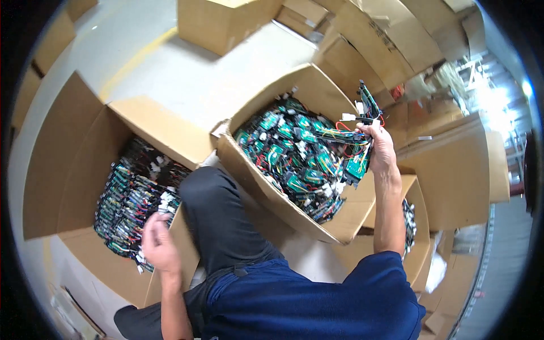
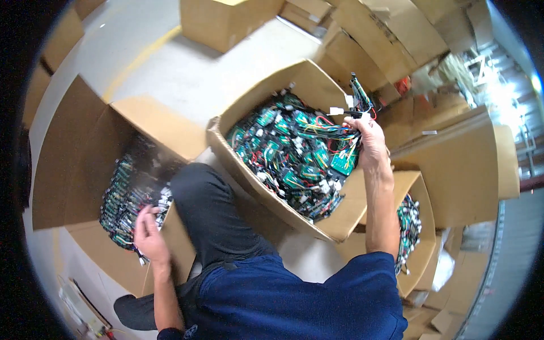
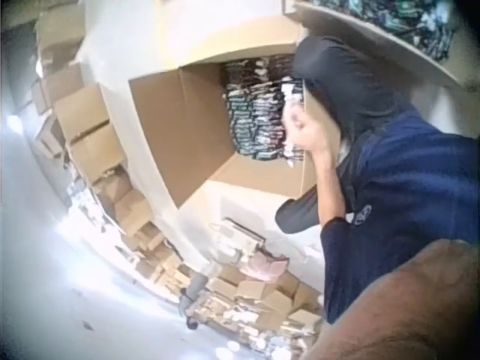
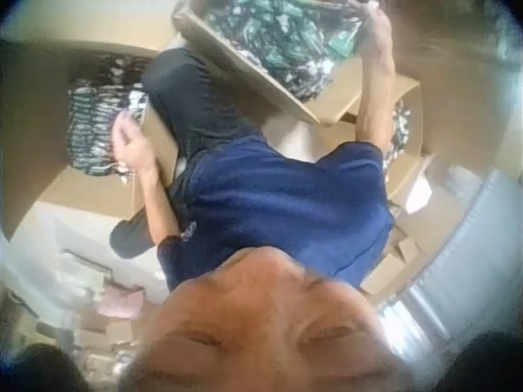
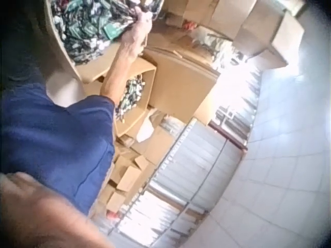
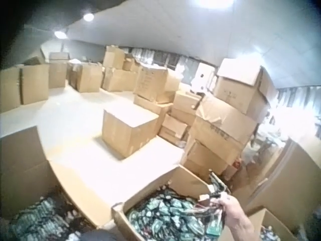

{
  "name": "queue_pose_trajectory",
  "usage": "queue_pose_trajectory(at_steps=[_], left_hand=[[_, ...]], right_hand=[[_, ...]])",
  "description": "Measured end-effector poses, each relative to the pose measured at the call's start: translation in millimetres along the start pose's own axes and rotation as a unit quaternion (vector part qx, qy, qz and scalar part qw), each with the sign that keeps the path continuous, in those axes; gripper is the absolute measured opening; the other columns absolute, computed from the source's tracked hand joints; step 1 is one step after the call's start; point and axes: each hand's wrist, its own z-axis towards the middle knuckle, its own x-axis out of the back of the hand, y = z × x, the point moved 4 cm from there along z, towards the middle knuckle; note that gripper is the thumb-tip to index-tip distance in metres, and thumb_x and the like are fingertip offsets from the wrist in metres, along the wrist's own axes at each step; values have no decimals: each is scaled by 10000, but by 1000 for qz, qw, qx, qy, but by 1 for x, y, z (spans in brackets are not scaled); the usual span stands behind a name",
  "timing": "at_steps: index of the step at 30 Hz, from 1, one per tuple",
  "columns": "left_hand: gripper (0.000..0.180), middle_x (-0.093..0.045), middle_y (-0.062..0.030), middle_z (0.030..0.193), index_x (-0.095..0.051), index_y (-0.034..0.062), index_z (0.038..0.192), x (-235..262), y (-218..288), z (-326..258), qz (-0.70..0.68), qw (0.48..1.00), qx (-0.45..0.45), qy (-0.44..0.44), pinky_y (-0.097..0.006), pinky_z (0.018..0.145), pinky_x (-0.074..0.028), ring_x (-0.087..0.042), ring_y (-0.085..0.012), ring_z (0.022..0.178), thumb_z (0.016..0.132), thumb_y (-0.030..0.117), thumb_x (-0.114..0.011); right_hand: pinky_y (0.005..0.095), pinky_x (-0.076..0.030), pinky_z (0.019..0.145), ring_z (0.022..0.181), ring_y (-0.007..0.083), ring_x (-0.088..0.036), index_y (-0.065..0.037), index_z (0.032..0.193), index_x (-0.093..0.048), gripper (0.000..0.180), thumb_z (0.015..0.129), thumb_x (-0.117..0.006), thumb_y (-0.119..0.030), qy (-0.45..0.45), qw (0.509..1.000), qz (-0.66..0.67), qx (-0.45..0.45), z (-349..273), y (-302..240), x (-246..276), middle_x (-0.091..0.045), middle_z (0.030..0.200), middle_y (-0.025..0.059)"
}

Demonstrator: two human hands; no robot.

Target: The person sorts PCB boards with wire harnesses by hand, then packs them into cardboard boxes.

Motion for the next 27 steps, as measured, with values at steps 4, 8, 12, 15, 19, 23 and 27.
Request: queue_pose_trajectory(at_steps=[4,8,12,15,19,23,27], left_hand=[[546,-618,-159,1353,-550,-49,1384,-78,89,-34,-304,918,-57,-250,-375,1112,-411,-579,-246,1249,1055,386,-540],[597,-546,-111,1391,-403,-19,1490,-106,97,-22,-563,810,36,-161,-345,1106,-419,-553,-188,1251,1083,404,-510],[392,-666,-68,1175,-538,14,1346,-58,75,-4,-657,731,182,-20,-357,975,-529,-651,-163,1055,1124,315,-421],[730,-623,-165,1354,-474,25,1457,-39,54,-2,-710,690,135,-35,-429,1075,-487,-616,-268,1226,1065,622,-325],[1107,-595,-201,1402,-386,24,1524,-10,24,-16,-740,657,142,12,-458,1107,-462,-601,-314,1256,848,899,-337],[1112,-581,-165,1439,-519,32,1439,5,13,-26,-778,600,186,-7,-480,1117,-440,-577,-307,1291,830,935,-298],[845,-629,-125,1336,-549,40,1397,14,14,-27,-740,653,136,92,-455,1086,-462,-605,-255,1235,928,741,-489]], right_hand=[[311,-542,813,840,155,-667,11,1001,-639,133,883,-677,-36,-116,989,16,92,-48,-10,-122,-701,919,80],[288,-529,798,833,124,-655,-2,1065,-620,161,926,-682,-55,-201,968,-95,117,-136,15,-225,-705,975,58],[325,-526,668,762,206,-660,3,1187,-605,333,895,-733,-93,-282,839,-312,345,-192,43,-255,-664,888,100],[420,-553,685,788,327,-659,15,1275,-600,596,728,-812,-90,-331,715,-365,496,-213,52,-273,-645,878,150],[396,-557,690,802,309,-678,9,1278,-601,575,762,-819,-124,-389,660,-458,451,-236,52,-299,-667,892,150],[392,-571,729,830,330,-724,6,1297,-602,520,847,-788,-176,-431,726,-509,171,-230,69,-309,-717,935,198],[422,-579,834,961,378,-729,15,1317,-593,536,860,-782,-193,-378,717,-512,284,-249,72,-327,-731,1029,229]])
